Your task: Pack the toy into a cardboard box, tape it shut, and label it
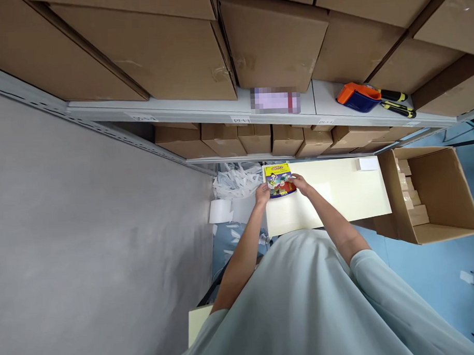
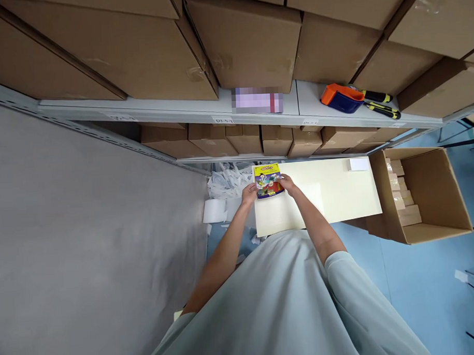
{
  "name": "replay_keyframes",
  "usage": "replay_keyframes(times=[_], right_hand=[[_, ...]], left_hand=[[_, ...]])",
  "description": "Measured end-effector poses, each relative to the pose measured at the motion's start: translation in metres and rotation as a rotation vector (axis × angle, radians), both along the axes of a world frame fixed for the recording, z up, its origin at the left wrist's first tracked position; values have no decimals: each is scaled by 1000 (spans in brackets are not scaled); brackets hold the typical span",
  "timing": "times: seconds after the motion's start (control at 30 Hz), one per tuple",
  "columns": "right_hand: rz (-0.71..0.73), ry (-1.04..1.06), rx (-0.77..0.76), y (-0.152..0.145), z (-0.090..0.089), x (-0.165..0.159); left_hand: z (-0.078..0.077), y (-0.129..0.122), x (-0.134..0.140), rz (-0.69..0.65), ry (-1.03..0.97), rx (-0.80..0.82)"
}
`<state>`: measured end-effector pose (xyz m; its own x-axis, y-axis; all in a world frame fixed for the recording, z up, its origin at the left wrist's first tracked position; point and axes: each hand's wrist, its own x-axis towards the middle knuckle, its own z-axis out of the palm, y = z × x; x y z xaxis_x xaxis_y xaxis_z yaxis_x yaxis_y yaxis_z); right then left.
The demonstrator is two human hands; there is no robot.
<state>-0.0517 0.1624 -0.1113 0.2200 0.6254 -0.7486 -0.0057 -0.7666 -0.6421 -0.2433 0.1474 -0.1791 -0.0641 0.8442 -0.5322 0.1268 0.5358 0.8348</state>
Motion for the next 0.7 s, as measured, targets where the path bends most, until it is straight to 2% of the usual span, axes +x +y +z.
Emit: replay_keyframes(times=[0.1, 0.2, 0.37, 0.53, 0.7], right_hand=[[26, -46, 9, -6, -6, 8], [70, -133, 14, -26, -12, 26], [97, -408, -47, -84, -16, 91], [114, -695, -215, -142, -15, 161], [233, -825, -301, -169, -27, 183]], left_hand=[[0, 1, 3, 43, 40, -20], [-3, -12, -2, 77, 73, -36], [-14, -63, -24, 97, 186, -82], [-22, -112, -37, 54, 339, -162], [-29, -130, -31, -29, 416, -197]])
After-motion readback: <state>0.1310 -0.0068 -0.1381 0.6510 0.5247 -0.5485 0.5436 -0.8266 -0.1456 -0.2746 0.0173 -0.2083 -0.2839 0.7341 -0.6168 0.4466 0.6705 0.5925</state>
